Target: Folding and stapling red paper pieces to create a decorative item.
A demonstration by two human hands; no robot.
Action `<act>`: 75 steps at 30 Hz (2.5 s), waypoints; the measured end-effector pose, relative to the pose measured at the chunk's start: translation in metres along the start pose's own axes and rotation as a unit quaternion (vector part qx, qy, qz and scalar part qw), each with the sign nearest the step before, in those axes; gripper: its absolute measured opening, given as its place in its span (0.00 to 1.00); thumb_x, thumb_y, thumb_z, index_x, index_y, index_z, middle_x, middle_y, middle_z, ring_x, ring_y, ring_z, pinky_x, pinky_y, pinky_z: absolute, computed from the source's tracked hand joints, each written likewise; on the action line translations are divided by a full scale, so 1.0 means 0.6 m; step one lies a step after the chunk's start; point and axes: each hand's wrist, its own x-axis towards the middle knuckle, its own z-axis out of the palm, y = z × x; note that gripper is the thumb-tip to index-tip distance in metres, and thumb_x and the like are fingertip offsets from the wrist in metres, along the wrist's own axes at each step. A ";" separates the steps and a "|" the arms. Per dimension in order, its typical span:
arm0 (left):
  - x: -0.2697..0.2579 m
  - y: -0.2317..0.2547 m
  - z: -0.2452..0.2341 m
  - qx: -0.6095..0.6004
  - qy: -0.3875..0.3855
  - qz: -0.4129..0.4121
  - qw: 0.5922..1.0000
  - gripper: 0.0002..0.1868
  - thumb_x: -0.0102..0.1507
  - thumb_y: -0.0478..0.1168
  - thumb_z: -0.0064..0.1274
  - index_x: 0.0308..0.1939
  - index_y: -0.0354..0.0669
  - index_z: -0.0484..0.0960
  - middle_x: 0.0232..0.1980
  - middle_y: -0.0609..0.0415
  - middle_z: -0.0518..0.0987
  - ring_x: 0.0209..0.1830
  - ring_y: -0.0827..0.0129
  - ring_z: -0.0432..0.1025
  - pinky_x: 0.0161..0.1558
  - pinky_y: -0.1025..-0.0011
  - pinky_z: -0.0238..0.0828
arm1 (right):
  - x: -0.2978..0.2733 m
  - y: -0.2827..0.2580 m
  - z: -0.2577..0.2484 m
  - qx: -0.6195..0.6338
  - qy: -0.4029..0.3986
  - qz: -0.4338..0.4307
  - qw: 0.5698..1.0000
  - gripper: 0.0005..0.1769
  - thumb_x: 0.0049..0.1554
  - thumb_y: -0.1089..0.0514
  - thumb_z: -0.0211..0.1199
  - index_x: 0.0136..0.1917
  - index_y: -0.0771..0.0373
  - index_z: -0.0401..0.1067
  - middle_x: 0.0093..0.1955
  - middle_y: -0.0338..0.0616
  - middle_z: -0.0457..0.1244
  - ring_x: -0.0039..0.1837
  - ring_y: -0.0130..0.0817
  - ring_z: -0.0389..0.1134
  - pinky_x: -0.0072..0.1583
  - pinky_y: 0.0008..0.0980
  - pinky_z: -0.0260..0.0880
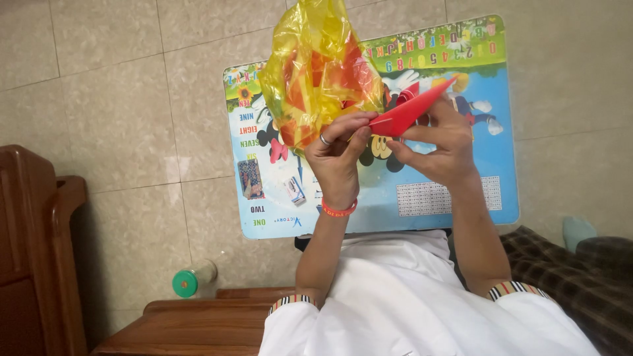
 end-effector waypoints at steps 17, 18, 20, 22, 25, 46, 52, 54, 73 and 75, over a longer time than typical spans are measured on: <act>-0.009 0.022 0.028 0.082 -0.027 0.052 0.995 0.10 0.66 0.23 0.61 0.51 0.31 0.84 0.56 0.43 0.82 0.53 0.66 0.78 0.53 0.75 0.77 | -0.022 0.011 0.025 0.261 0.071 0.109 0.957 0.10 0.57 0.71 0.70 0.53 0.71 0.78 0.64 0.49 0.66 0.66 0.36 0.68 0.68 0.34 0.69; -0.006 0.027 0.033 0.079 -0.037 0.060 0.994 0.12 0.64 0.23 0.62 0.52 0.32 0.83 0.57 0.44 0.82 0.55 0.66 0.77 0.54 0.75 0.78 | -0.023 0.011 0.026 0.291 0.076 0.150 0.942 0.09 0.58 0.71 0.68 0.54 0.71 0.78 0.65 0.48 0.66 0.68 0.36 0.67 0.69 0.34 0.69; -0.001 0.027 0.037 0.068 -0.041 0.055 0.995 0.14 0.63 0.24 0.62 0.53 0.33 0.83 0.57 0.45 0.81 0.58 0.65 0.77 0.56 0.73 0.79 | -0.019 0.010 0.021 0.317 0.064 0.149 0.934 0.09 0.59 0.71 0.67 0.55 0.72 0.78 0.65 0.47 0.66 0.69 0.35 0.67 0.70 0.34 0.69; 0.002 0.021 0.037 0.056 -0.046 0.050 0.996 0.16 0.62 0.25 0.62 0.54 0.34 0.82 0.58 0.46 0.80 0.60 0.65 0.77 0.58 0.71 0.80 | -0.020 0.016 0.019 0.342 0.053 0.148 0.927 0.10 0.60 0.71 0.66 0.56 0.72 0.78 0.66 0.47 0.66 0.70 0.35 0.67 0.72 0.34 0.68; -0.002 0.005 0.026 0.072 -0.052 0.059 0.994 0.16 0.63 0.24 0.61 0.55 0.34 0.82 0.58 0.44 0.81 0.59 0.64 0.78 0.58 0.72 0.80 | -0.024 0.021 0.017 0.332 0.039 0.161 0.929 0.09 0.61 0.71 0.68 0.57 0.73 0.79 0.62 0.49 0.67 0.64 0.33 0.68 0.68 0.33 0.69; -0.011 -0.001 0.023 0.016 -0.033 0.044 0.998 0.10 0.68 0.22 0.57 0.53 0.31 0.81 0.57 0.40 0.81 0.57 0.63 0.78 0.56 0.72 0.79 | -0.025 0.029 0.013 0.264 0.000 0.136 0.955 0.09 0.61 0.66 0.68 0.55 0.71 0.78 0.67 0.50 0.66 0.69 0.35 0.67 0.69 0.32 0.68; -0.017 -0.007 0.033 0.011 -0.012 0.047 0.999 0.10 0.69 0.22 0.56 0.53 0.31 0.80 0.58 0.41 0.80 0.59 0.63 0.77 0.57 0.72 0.79 | -0.015 0.005 0.023 0.244 0.035 0.148 0.958 0.09 0.60 0.68 0.66 0.54 0.73 0.78 0.65 0.49 0.66 0.65 0.33 0.68 0.66 0.31 0.69; -0.015 -0.009 0.033 0.024 -0.018 0.062 0.998 0.11 0.68 0.22 0.56 0.53 0.31 0.80 0.58 0.42 0.80 0.59 0.63 0.77 0.58 0.72 0.78 | -0.017 0.008 0.026 0.313 0.037 0.183 0.931 0.06 0.63 0.69 0.64 0.53 0.74 0.77 0.62 0.48 0.66 0.63 0.31 0.68 0.64 0.30 0.70; -0.013 -0.023 0.026 0.061 -0.044 0.080 0.994 0.14 0.66 0.21 0.58 0.55 0.31 0.80 0.61 0.43 0.79 0.61 0.63 0.76 0.64 0.69 0.77 | -0.034 0.036 0.042 0.345 0.077 0.234 0.906 0.06 0.64 0.67 0.64 0.53 0.72 0.77 0.51 0.40 0.69 0.52 0.22 0.68 0.55 0.23 0.69; -0.013 -0.028 0.023 0.037 -0.021 0.052 0.998 0.11 0.67 0.22 0.56 0.53 0.32 0.81 0.60 0.44 0.80 0.60 0.63 0.76 0.58 0.71 0.77 | -0.034 0.031 0.044 0.306 0.070 0.212 0.925 0.06 0.63 0.66 0.65 0.53 0.72 0.77 0.51 0.40 0.69 0.52 0.22 0.69 0.53 0.23 0.71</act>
